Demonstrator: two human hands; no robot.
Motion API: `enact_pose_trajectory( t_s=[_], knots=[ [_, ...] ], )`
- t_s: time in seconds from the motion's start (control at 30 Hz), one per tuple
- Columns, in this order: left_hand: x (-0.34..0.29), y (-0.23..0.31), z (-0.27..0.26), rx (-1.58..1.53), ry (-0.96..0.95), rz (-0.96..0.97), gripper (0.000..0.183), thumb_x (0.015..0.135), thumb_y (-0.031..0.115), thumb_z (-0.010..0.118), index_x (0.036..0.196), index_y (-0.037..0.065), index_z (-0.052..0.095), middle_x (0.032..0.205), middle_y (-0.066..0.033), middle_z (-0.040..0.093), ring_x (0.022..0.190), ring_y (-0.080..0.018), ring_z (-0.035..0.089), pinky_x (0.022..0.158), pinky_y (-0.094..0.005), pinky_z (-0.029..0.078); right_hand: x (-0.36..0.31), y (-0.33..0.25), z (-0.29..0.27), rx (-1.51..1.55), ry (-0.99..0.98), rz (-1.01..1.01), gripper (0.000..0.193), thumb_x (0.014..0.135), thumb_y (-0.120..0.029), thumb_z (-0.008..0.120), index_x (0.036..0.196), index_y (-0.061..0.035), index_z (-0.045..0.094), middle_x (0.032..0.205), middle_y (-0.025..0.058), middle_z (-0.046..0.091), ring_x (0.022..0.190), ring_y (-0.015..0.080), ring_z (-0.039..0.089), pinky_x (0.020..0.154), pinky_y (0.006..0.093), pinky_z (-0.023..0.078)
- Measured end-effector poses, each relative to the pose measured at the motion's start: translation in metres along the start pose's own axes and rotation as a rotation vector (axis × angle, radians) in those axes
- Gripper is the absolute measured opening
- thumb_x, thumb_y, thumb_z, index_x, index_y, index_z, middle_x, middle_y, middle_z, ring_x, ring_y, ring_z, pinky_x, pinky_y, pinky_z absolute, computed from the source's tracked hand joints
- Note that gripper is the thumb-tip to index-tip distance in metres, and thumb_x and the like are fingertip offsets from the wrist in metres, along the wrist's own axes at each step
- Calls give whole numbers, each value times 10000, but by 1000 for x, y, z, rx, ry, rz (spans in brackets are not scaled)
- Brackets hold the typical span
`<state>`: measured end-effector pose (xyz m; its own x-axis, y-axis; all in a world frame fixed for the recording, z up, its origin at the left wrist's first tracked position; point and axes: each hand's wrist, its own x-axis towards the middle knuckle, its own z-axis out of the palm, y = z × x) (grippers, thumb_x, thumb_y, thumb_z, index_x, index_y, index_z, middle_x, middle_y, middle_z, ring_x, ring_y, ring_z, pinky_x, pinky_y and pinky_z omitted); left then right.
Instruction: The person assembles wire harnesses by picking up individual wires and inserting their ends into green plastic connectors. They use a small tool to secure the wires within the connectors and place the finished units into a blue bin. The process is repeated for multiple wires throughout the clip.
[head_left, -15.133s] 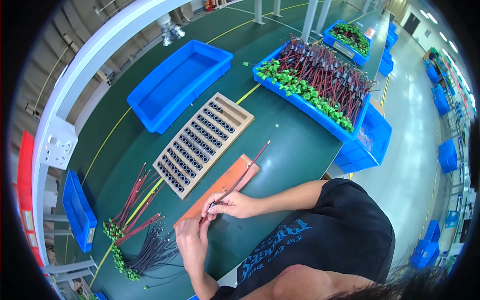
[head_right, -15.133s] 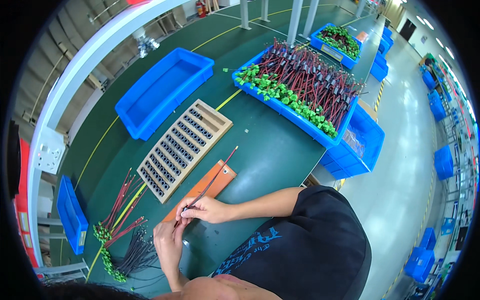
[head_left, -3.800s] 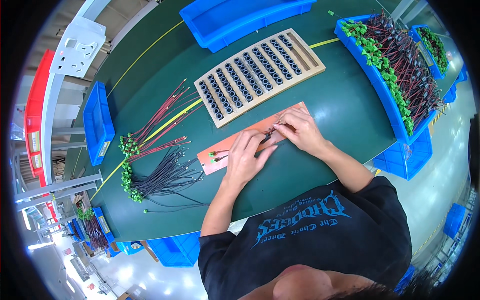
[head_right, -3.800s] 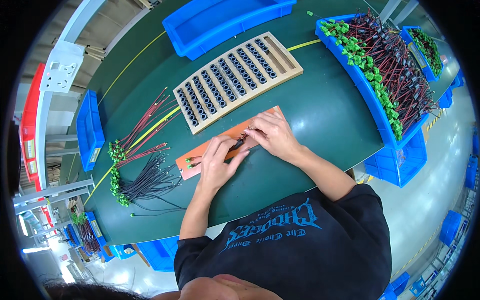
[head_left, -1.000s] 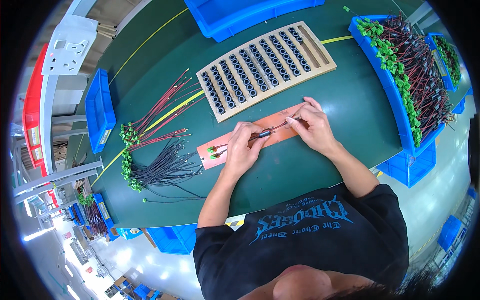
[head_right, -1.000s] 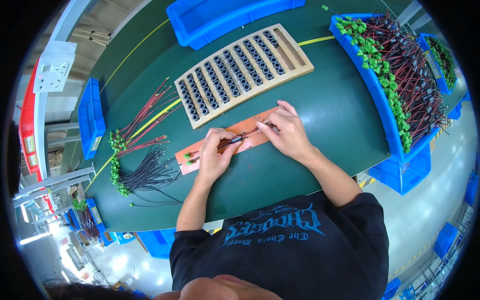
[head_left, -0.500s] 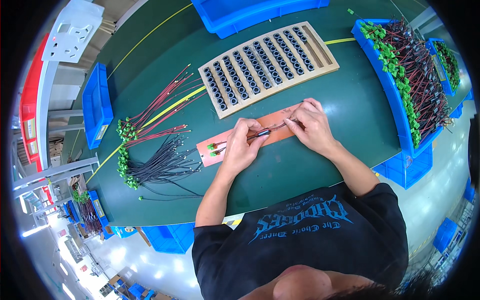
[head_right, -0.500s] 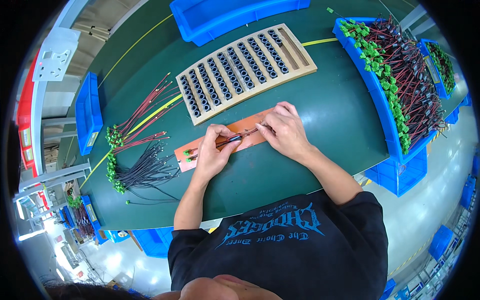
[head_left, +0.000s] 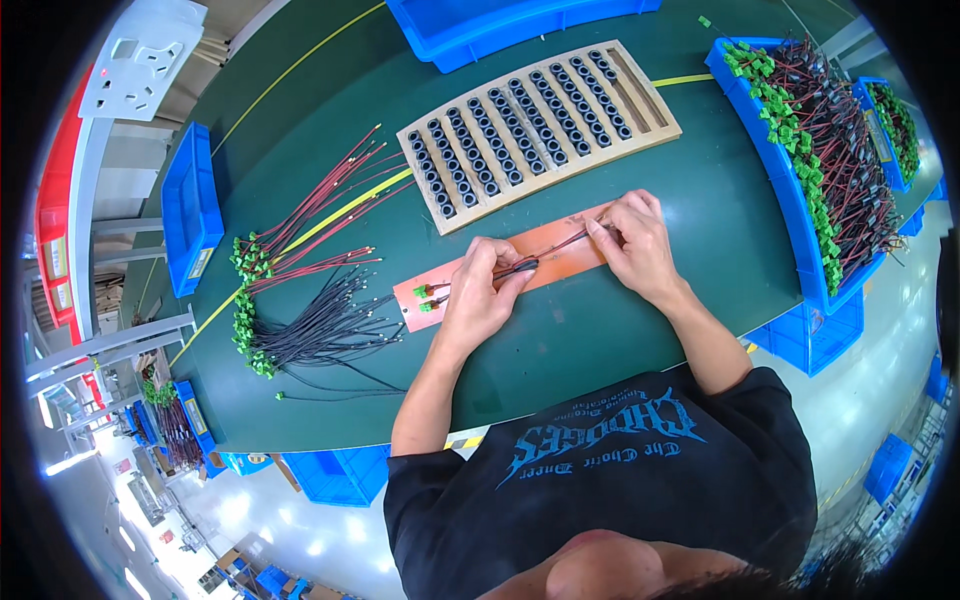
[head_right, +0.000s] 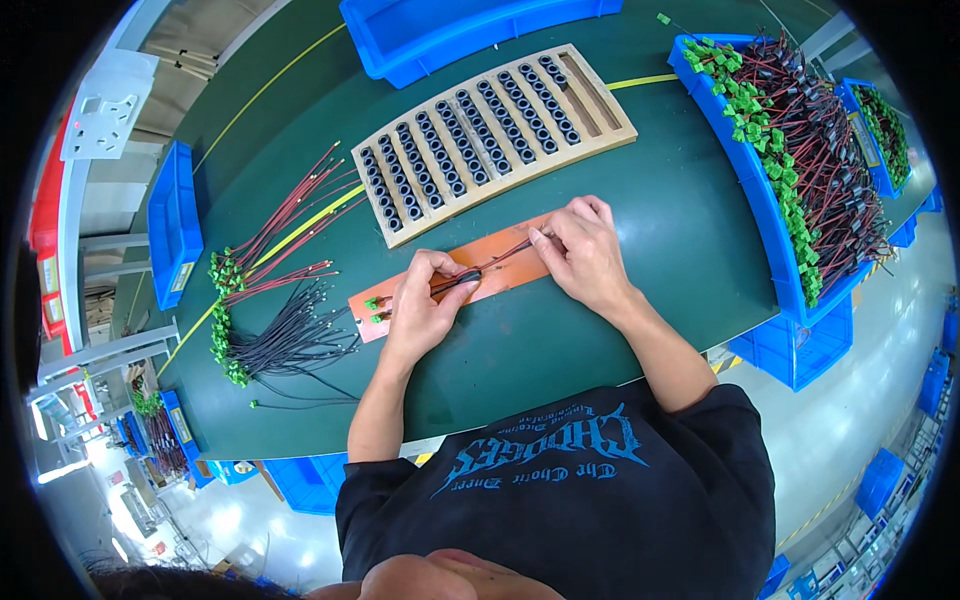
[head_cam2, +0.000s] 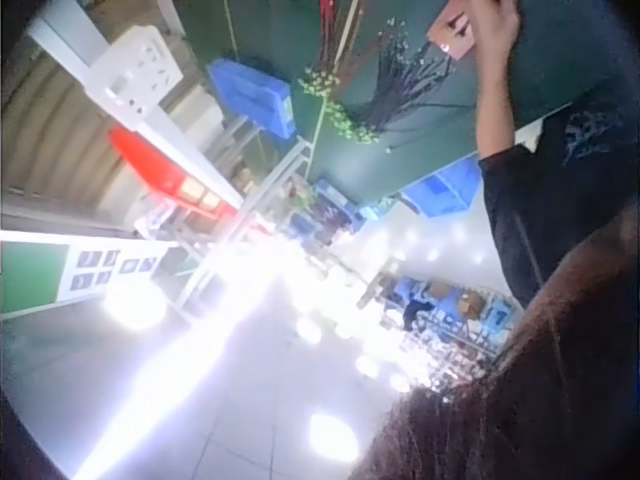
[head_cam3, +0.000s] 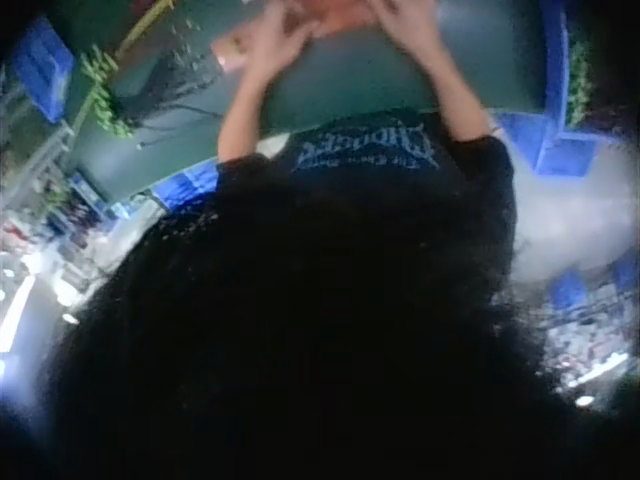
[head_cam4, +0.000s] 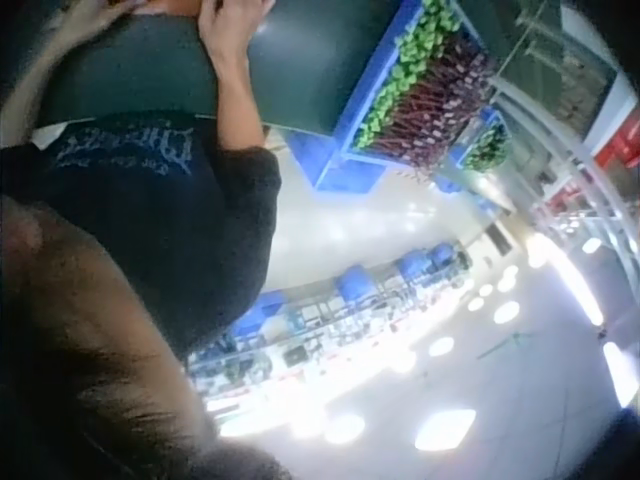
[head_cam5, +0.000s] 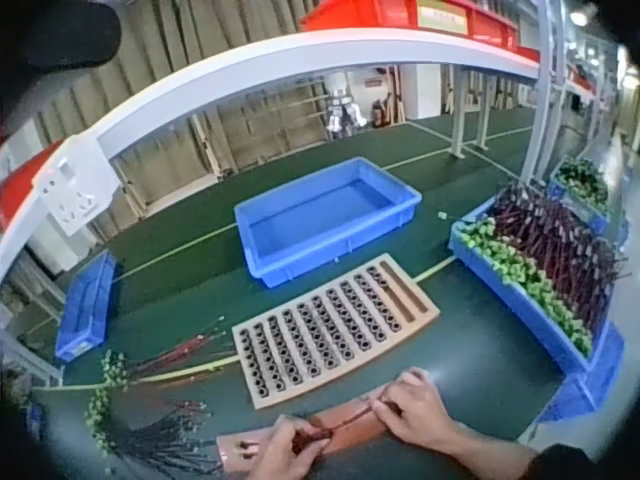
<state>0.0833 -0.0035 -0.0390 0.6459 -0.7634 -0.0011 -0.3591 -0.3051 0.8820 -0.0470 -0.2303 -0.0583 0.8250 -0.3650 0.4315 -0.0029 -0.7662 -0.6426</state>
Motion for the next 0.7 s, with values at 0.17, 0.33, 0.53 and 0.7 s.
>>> enact_pose_trajectory(
  t_s=[0.17, 0.33, 0.53, 0.7],
  knots=[
    [5, 4, 6, 26, 20, 26, 297, 890, 17, 810, 1068, 22, 572, 1036, -122, 701, 935, -234, 752, 831, -341, 611, 0, 5, -8, 32, -38, 56, 205, 920, -120, 769, 781, -57, 632, 691, 36, 595, 715, 224, 571, 940, 429, 446],
    [3, 1, 14, 79, 69, 61, 297, 889, 5, 804, 1075, 5, 572, 1057, -141, 689, 935, -246, 762, 820, -343, 632, 0, 6, -11, 53, -26, 42, 212, 920, -137, 777, 779, -51, 645, 689, 34, 589, 754, 222, 576, 921, 418, 446],
    [2, -12, 25, 103, 127, 168, 294, 877, -35, 798, 1070, -7, 577, 1073, -146, 676, 935, -241, 763, 815, -331, 654, -2, 5, -16, 93, -44, 90, 207, 922, -141, 779, 792, -39, 653, 708, 54, 575, 780, 234, 571, 879, 395, 445],
    [13, -6, 30, 118, 145, 246, 282, 842, -51, 807, 1049, -6, 621, 1028, -144, 675, 898, -256, 728, 765, -335, 631, 2, 7, -16, 96, -53, 146, 204, 927, -151, 775, 800, -37, 663, 701, 53, 583, 766, 226, 571, 871, 391, 444]
  ],
)
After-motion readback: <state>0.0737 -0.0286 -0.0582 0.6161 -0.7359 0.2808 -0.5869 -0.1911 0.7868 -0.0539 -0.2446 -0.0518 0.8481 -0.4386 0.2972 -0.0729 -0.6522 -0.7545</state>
